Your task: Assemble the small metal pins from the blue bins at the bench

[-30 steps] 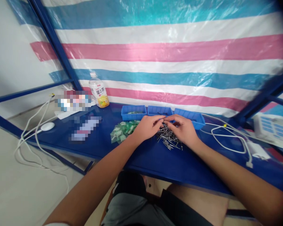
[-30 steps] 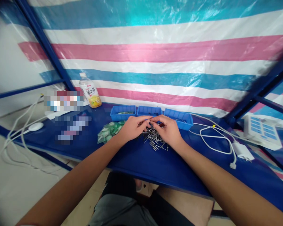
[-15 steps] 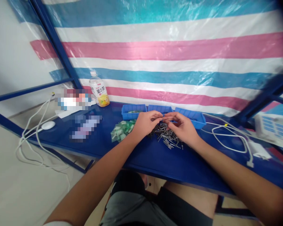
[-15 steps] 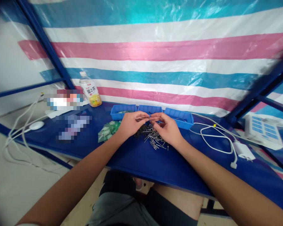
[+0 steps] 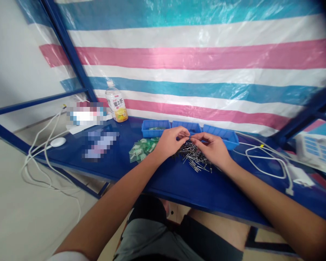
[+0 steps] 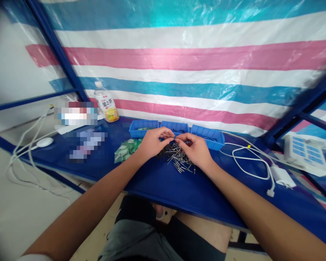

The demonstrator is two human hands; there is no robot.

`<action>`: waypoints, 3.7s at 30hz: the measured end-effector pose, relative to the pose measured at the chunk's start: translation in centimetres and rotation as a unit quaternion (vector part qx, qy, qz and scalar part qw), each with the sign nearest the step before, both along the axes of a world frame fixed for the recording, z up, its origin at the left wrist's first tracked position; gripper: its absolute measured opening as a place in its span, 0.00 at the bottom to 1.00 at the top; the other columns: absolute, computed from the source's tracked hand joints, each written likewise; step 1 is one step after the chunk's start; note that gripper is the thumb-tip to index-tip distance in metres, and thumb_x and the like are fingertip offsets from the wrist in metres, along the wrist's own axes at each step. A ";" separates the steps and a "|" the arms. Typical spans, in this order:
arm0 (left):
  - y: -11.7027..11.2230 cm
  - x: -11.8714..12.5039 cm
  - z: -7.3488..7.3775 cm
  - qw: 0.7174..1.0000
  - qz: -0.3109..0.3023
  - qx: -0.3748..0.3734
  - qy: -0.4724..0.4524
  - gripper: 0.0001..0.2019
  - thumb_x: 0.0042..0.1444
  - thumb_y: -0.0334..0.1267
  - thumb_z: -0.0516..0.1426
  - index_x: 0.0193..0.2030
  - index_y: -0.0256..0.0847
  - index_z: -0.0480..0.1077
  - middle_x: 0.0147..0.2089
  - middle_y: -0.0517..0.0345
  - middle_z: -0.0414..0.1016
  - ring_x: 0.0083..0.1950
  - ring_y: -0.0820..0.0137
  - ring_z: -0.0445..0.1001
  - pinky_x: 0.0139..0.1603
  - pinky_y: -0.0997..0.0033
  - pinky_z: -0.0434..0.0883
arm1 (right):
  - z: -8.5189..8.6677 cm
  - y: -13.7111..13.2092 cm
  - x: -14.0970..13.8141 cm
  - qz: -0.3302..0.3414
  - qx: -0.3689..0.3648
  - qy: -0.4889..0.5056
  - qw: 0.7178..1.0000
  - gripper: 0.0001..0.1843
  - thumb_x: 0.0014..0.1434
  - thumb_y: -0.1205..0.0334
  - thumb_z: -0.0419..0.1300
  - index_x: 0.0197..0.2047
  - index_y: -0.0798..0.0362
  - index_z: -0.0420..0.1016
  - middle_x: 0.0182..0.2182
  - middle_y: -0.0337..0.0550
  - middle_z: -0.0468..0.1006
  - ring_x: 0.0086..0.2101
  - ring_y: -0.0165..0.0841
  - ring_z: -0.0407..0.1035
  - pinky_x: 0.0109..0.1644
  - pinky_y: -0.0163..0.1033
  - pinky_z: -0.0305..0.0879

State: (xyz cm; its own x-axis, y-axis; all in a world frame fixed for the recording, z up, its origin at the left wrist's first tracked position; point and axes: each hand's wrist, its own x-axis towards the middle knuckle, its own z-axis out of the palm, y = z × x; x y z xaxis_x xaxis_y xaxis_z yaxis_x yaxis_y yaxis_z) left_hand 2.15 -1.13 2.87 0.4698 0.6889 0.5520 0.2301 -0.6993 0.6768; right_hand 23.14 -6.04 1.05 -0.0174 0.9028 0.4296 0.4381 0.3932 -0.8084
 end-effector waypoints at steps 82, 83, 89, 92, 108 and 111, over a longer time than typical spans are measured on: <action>0.5 -0.1 -0.9 0.987 -0.079 -0.108 -0.091 0.10 0.65 0.36 0.65 0.53 0.41 0.79 0.50 0.49 0.86 0.51 0.63 0.86 0.58 0.57 0.81 | -0.4 0.1 -1.0 0.015 0.038 0.148 0.988 0.21 0.58 0.51 0.76 0.50 0.48 0.78 0.39 0.44 0.82 0.37 0.36 0.78 0.33 0.41 0.78; 0.4 -0.1 -0.9 0.988 -0.075 -0.103 -0.087 0.10 0.65 0.34 0.65 0.52 0.41 0.79 0.50 0.50 0.87 0.51 0.64 0.86 0.58 0.58 0.82 | -0.4 0.1 -1.0 0.015 0.046 0.149 0.988 0.21 0.58 0.52 0.76 0.50 0.48 0.78 0.39 0.44 0.82 0.37 0.36 0.78 0.34 0.41 0.78; -0.2 0.3 -0.8 0.992 -0.060 -0.083 -0.071 0.17 0.61 0.28 0.64 0.57 0.41 0.77 0.46 0.53 0.87 0.47 0.66 0.86 0.55 0.60 0.83 | -0.2 -0.1 -1.3 0.027 0.047 0.132 0.990 0.19 0.60 0.54 0.74 0.52 0.47 0.77 0.42 0.46 0.83 0.42 0.39 0.79 0.38 0.45 0.80; -0.3 0.4 -0.6 0.996 -0.034 -0.058 -0.060 0.18 0.61 0.28 0.63 0.57 0.41 0.77 0.46 0.53 0.87 0.45 0.66 0.86 0.54 0.60 0.83 | 0.0 -0.3 -1.4 0.032 0.035 0.125 0.991 0.19 0.61 0.54 0.73 0.52 0.48 0.76 0.43 0.48 0.83 0.43 0.41 0.79 0.38 0.46 0.80; -0.8 -0.3 0.7 0.996 -0.011 0.079 -0.027 0.06 0.62 0.30 0.64 0.43 0.43 0.82 0.46 0.53 0.84 0.47 0.67 0.81 0.51 0.64 0.78 | -0.2 -0.1 -0.3 0.026 0.078 -0.009 0.997 0.09 0.67 0.53 0.67 0.46 0.47 0.85 0.44 0.46 0.83 0.43 0.40 0.78 0.40 0.44 0.77; -0.8 -0.3 0.7 0.997 -0.031 0.067 -0.015 0.06 0.63 0.32 0.64 0.44 0.44 0.83 0.46 0.53 0.84 0.48 0.66 0.81 0.53 0.62 0.78 | -0.1 -0.1 -0.2 0.027 0.084 -0.025 0.996 0.09 0.68 0.53 0.66 0.45 0.47 0.85 0.44 0.46 0.84 0.44 0.41 0.78 0.40 0.45 0.77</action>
